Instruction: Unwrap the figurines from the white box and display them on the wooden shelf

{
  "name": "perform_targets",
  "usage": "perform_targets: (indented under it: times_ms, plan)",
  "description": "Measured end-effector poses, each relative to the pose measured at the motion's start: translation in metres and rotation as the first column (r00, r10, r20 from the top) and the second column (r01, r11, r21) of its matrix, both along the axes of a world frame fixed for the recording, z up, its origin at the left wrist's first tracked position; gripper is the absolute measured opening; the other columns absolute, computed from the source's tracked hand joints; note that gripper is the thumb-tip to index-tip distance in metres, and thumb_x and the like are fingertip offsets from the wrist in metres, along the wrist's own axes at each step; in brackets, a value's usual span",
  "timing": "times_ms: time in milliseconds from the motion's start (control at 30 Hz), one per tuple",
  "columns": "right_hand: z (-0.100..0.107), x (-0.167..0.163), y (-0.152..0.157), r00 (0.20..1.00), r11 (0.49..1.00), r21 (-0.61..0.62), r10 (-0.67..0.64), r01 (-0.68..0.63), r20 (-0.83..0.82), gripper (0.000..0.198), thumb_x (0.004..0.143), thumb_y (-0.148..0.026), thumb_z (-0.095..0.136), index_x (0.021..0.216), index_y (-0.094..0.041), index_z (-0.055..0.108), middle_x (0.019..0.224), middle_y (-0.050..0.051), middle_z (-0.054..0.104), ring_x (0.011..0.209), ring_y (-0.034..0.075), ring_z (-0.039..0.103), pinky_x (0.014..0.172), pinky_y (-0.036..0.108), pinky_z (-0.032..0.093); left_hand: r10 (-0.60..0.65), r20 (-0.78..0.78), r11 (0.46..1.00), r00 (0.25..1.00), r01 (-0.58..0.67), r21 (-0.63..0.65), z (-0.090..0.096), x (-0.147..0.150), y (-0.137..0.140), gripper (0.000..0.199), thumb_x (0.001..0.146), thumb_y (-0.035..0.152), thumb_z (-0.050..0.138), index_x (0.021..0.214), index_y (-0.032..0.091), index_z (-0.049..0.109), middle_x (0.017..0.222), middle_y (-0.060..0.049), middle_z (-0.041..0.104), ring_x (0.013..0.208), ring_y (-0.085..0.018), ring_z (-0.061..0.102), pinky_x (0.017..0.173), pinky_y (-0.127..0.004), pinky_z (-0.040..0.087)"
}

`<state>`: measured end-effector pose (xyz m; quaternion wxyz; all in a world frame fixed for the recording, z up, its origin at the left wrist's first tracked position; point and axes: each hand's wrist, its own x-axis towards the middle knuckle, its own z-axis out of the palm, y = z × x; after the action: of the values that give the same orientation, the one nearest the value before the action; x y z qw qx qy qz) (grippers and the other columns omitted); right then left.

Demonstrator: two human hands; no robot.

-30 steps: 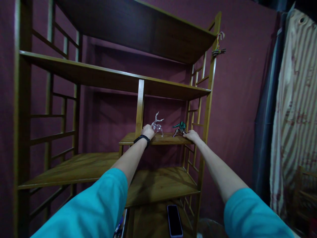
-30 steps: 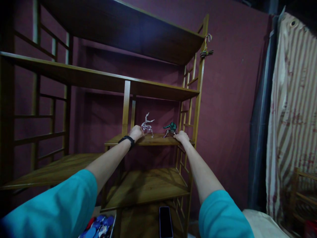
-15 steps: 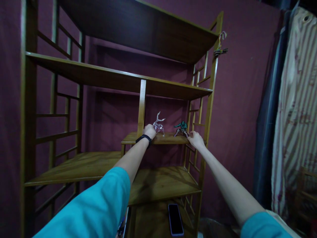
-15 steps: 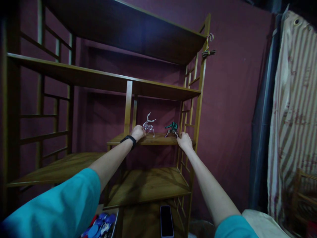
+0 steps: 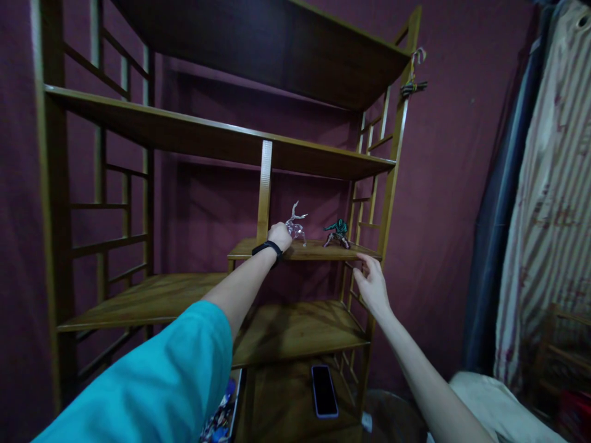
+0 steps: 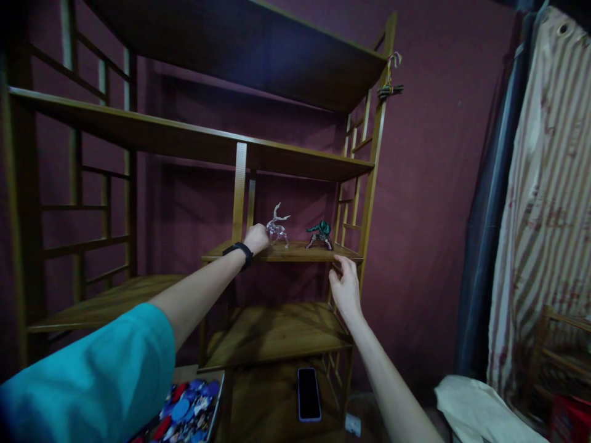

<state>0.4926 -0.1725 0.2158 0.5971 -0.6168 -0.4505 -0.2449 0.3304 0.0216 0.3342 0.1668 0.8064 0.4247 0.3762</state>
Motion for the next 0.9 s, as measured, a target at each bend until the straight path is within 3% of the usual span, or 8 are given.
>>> perform_targets:
  times_ms: [100,167,267,400,533,600,733,900]
  plan:
    - [-0.031,-0.025,-0.012,0.990,0.993,0.021,0.121,-0.120,-0.077,0.036,0.076,-0.025,0.046,0.111,-0.025,0.055,0.117,0.007,0.053,0.103,0.019,0.055,0.093,0.035,0.043,0.014,-0.015,0.987,1.000,-0.011,0.162,0.000,-0.006,-0.026,0.021,0.075,0.022,0.057,0.093,0.014,0.063,0.104,-0.018,0.062,0.106,-0.029,0.055,0.087,-0.033,0.041]
    - [-0.062,-0.044,-0.018,0.965,0.975,0.015,0.221,-0.221,-0.143,0.033,0.077,-0.027,0.045,0.108,-0.027,0.057,0.115,0.007,0.056,0.100,0.019,0.057,0.089,0.035,0.047,0.014,-0.043,0.923,0.999,0.004,0.386,-0.008,-0.017,-0.054,0.022,0.080,0.024,0.049,0.098,0.017,0.060,0.107,-0.015,0.059,0.104,-0.027,0.056,0.087,-0.034,0.042]
    - [-0.128,-0.078,-0.024,0.896,0.936,-0.036,0.323,-0.350,-0.304,0.028,0.076,-0.029,0.048,0.101,-0.029,0.061,0.110,0.006,0.060,0.100,0.021,0.058,0.086,0.035,0.049,-0.075,-0.129,0.850,0.989,0.131,0.510,-0.050,-0.049,-0.103,0.024,0.086,0.033,0.041,0.100,0.024,0.057,0.103,-0.009,0.059,0.101,-0.023,0.055,0.087,-0.031,0.040]
    - [-0.232,-0.130,-0.029,0.692,0.842,-0.057,0.400,-0.537,-0.601,0.029,0.072,-0.029,0.052,0.098,-0.025,0.065,0.100,0.007,0.067,0.093,0.023,0.063,0.084,0.039,0.050,-0.233,-0.374,0.913,0.897,0.335,0.234,-0.167,-0.112,-0.149,0.029,0.089,0.036,0.033,0.089,0.025,0.060,0.092,-0.006,0.062,0.087,-0.018,0.059,0.078,-0.028,0.042]
    - [-0.307,-0.183,-0.036,0.556,0.784,-0.111,0.325,-0.611,-0.765,0.029,0.068,-0.030,0.058,0.091,-0.018,0.069,0.097,0.009,0.069,0.090,0.025,0.063,0.083,0.038,0.050,-0.277,-0.557,0.961,0.783,0.221,-0.167,-0.305,-0.177,-0.164,0.026,0.087,0.024,0.037,0.081,0.020,0.062,0.086,-0.008,0.066,0.080,-0.020,0.063,0.069,-0.030,0.043]
    - [-0.328,-0.205,-0.035,0.483,0.743,-0.107,0.311,-0.660,-0.819,0.030,0.067,-0.034,0.060,0.090,-0.018,0.069,0.095,0.009,0.069,0.086,0.024,0.064,0.076,0.036,0.051,-0.254,-0.609,0.959,0.751,0.115,-0.258,-0.356,-0.206,-0.161,0.026,0.086,0.022,0.037,0.082,0.019,0.062,0.084,-0.010,0.067,0.079,-0.023,0.064,0.068,-0.032,0.043]
    - [-0.350,-0.235,-0.023,0.390,0.684,-0.090,0.297,-0.724,-0.872,0.031,0.066,-0.039,0.063,0.088,-0.018,0.070,0.093,0.009,0.070,0.080,0.023,0.064,0.069,0.033,0.052,-0.160,-0.572,0.958,0.805,-0.014,-0.288,-0.407,-0.248,-0.138,0.026,0.087,0.025,0.037,0.088,0.021,0.062,0.090,-0.010,0.067,0.083,-0.024,0.064,0.070,-0.032,0.042]
    - [-0.371,-0.252,0.006,0.376,0.637,-0.110,0.299,-0.763,-0.877,0.033,0.066,-0.044,0.064,0.085,-0.018,0.070,0.089,0.009,0.070,0.074,0.021,0.063,0.067,0.032,0.051,0.081,-0.412,0.895,0.907,-0.248,-0.370,-0.424,-0.280,-0.081,0.019,0.082,0.028,0.048,0.090,0.023,0.065,0.092,-0.010,0.068,0.087,-0.022,0.062,0.074,-0.030,0.041]
